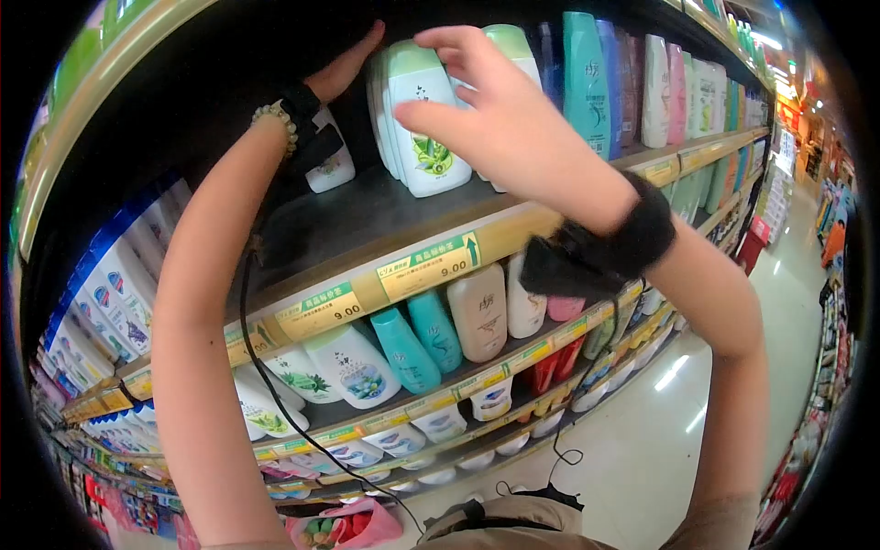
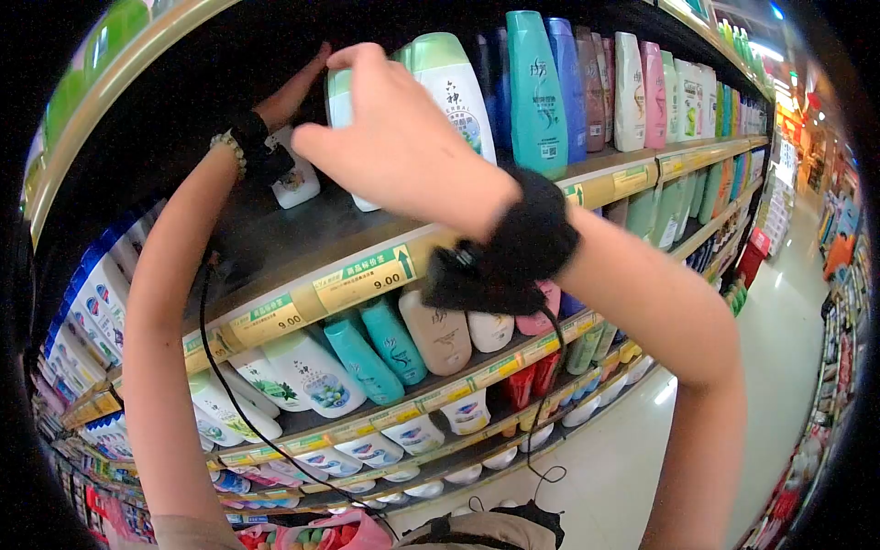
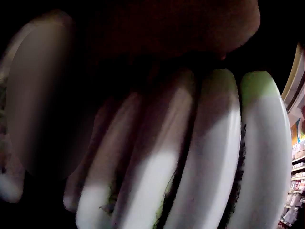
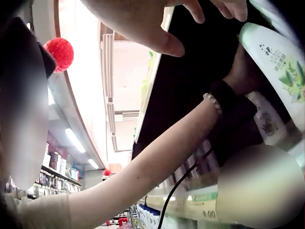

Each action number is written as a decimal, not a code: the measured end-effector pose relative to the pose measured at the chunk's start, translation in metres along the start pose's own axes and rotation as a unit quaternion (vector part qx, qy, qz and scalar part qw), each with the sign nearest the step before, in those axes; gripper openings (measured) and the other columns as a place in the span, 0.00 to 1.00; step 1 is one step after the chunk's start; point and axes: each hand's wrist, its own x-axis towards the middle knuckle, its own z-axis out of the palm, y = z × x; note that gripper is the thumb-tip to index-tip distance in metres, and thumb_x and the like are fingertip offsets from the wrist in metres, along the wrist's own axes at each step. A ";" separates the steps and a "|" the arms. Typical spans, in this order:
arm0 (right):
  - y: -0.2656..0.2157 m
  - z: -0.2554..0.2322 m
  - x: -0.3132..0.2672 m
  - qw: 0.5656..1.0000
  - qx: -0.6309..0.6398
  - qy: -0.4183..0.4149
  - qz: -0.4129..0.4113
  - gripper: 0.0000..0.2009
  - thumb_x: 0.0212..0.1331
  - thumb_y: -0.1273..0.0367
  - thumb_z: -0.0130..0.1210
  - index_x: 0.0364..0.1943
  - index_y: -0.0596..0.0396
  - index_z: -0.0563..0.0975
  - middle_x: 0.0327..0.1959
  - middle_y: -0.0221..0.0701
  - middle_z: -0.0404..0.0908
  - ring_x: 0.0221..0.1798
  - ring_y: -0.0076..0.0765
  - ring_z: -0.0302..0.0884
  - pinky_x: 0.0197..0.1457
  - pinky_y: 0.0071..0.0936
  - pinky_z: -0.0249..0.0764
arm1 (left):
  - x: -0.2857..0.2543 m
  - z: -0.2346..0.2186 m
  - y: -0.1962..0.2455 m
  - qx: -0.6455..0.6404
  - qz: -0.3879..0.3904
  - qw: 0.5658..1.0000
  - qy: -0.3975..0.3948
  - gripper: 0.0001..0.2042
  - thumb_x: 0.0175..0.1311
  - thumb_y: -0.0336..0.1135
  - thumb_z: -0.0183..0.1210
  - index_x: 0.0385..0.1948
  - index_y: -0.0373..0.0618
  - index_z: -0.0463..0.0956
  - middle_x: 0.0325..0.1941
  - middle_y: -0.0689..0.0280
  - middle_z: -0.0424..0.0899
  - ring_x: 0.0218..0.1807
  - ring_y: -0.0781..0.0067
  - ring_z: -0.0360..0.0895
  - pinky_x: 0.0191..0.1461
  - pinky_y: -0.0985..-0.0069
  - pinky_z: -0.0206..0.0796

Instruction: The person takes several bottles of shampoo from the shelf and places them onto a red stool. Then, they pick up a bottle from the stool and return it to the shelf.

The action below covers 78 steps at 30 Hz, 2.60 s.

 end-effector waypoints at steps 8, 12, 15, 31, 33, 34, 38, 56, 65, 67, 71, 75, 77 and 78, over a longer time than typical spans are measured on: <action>0.030 0.044 0.061 0.940 -0.340 0.026 0.027 0.32 0.43 0.60 0.58 0.51 0.68 0.64 0.47 0.61 0.67 0.49 0.62 0.69 0.52 0.41 0.71 | 0.022 0.010 -0.014 0.132 0.146 0.979 0.050 0.21 0.64 0.51 0.46 0.43 0.40 0.75 0.43 0.55 0.79 0.43 0.61 0.76 0.49 0.72 0.66; 0.043 0.051 0.072 0.930 -0.361 -0.018 0.065 0.27 0.41 0.61 0.58 0.44 0.68 0.70 0.42 0.59 0.72 0.46 0.61 0.73 0.47 0.43 0.74 | 0.063 0.012 -0.064 0.263 0.181 0.947 -0.038 0.19 0.65 0.46 0.45 0.41 0.40 0.76 0.42 0.54 0.79 0.42 0.60 0.76 0.48 0.71 0.66; 0.059 0.053 0.078 0.916 -0.380 -0.101 0.079 0.25 0.40 0.62 0.58 0.41 0.67 0.72 0.36 0.55 0.76 0.43 0.58 0.75 0.44 0.41 0.75 | 0.082 0.016 -0.100 0.352 0.215 0.909 -0.057 0.17 0.65 0.43 0.45 0.40 0.39 0.76 0.41 0.53 0.79 0.41 0.59 0.76 0.47 0.71 0.66; 0.068 0.051 0.072 0.943 -0.325 -0.010 0.072 0.22 0.38 0.63 0.61 0.39 0.63 0.74 0.32 0.56 0.77 0.39 0.59 0.77 0.43 0.43 0.76 | 0.029 0.021 -0.017 0.175 0.053 0.983 0.004 0.15 0.64 0.34 0.41 0.44 0.37 0.73 0.44 0.49 0.77 0.45 0.56 0.75 0.52 0.65 0.65; 0.068 0.051 0.071 0.942 -0.328 -0.003 0.075 0.22 0.38 0.63 0.60 0.39 0.62 0.74 0.32 0.55 0.78 0.38 0.59 0.77 0.43 0.43 0.76 | 0.025 0.020 -0.003 0.152 0.036 0.987 -0.036 0.15 0.65 0.35 0.41 0.45 0.38 0.73 0.45 0.49 0.77 0.46 0.56 0.76 0.52 0.65 0.65; 0.066 0.053 0.071 0.940 -0.332 0.002 0.076 0.22 0.38 0.63 0.60 0.39 0.62 0.74 0.32 0.54 0.78 0.38 0.59 0.77 0.43 0.43 0.76 | 0.025 0.020 -0.002 0.140 0.027 0.988 -0.056 0.15 0.65 0.35 0.41 0.45 0.38 0.72 0.46 0.48 0.77 0.46 0.57 0.76 0.52 0.66 0.66; 0.055 0.055 0.071 0.941 -0.317 -0.015 0.117 0.17 0.41 0.68 0.58 0.38 0.61 0.78 0.39 0.53 0.77 0.42 0.54 0.78 0.44 0.39 0.76 | 0.033 0.014 -0.015 0.073 0.010 0.993 -0.092 0.16 0.66 0.38 0.42 0.47 0.39 0.72 0.46 0.53 0.77 0.46 0.62 0.76 0.52 0.67 0.65; 0.053 0.060 0.064 0.939 -0.326 0.002 0.114 0.28 0.40 0.64 0.59 0.51 0.55 0.67 0.43 0.55 0.72 0.42 0.62 0.75 0.46 0.45 0.74 | 0.056 0.007 -0.035 -0.011 0.006 0.993 -0.118 0.18 0.68 0.42 0.41 0.48 0.41 0.72 0.46 0.58 0.77 0.47 0.67 0.75 0.53 0.69 0.65; 0.067 0.064 0.066 0.958 -0.261 0.027 0.111 0.32 0.40 0.62 0.61 0.50 0.67 0.64 0.44 0.60 0.72 0.44 0.64 0.74 0.49 0.44 0.73 | 0.078 0.022 -0.065 -0.027 0.100 0.991 -0.083 0.18 0.68 0.43 0.40 0.48 0.42 0.72 0.47 0.59 0.77 0.47 0.68 0.74 0.53 0.70 0.65; 0.076 0.062 0.076 0.963 -0.238 0.005 0.122 0.35 0.39 0.61 0.62 0.50 0.72 0.63 0.43 0.62 0.72 0.43 0.64 0.74 0.48 0.43 0.74 | 0.084 0.026 -0.073 -0.023 0.122 0.990 -0.073 0.18 0.68 0.43 0.40 0.48 0.42 0.72 0.47 0.59 0.77 0.47 0.68 0.74 0.53 0.70 0.65; 0.069 0.057 0.077 0.957 -0.104 -0.005 0.271 0.48 0.42 0.59 0.62 0.55 0.83 0.44 0.39 0.56 0.74 0.37 0.48 0.79 0.40 0.33 0.77 | 0.045 0.010 -0.032 0.037 0.095 0.986 -0.134 0.16 0.66 0.40 0.43 0.47 0.41 0.72 0.46 0.56 0.77 0.49 0.64 0.74 0.53 0.70 0.65; 0.072 0.063 0.077 0.946 -0.003 0.033 0.323 0.46 0.43 0.61 0.64 0.55 0.81 0.46 0.39 0.53 0.74 0.38 0.43 0.79 0.39 0.29 0.77 | 0.072 0.016 -0.098 0.108 0.255 0.956 -0.100 0.15 0.65 0.38 0.45 0.46 0.39 0.72 0.46 0.53 0.77 0.49 0.59 0.74 0.53 0.69 0.65; 0.076 0.061 0.072 0.954 -0.038 0.015 0.296 0.43 0.42 0.63 0.65 0.53 0.80 0.50 0.40 0.53 0.74 0.38 0.44 0.79 0.39 0.30 0.78 | 0.064 0.017 -0.092 0.114 0.227 0.965 -0.056 0.15 0.65 0.39 0.44 0.45 0.38 0.72 0.45 0.52 0.77 0.49 0.59 0.74 0.53 0.69 0.65; 0.078 0.060 0.070 0.958 -0.055 0.006 0.282 0.42 0.42 0.63 0.66 0.53 0.79 0.52 0.40 0.53 0.74 0.38 0.44 0.79 0.39 0.31 0.78 | 0.054 0.020 -0.078 0.117 0.186 0.975 -0.032 0.16 0.66 0.41 0.43 0.45 0.38 0.73 0.45 0.52 0.77 0.48 0.59 0.74 0.53 0.69 0.64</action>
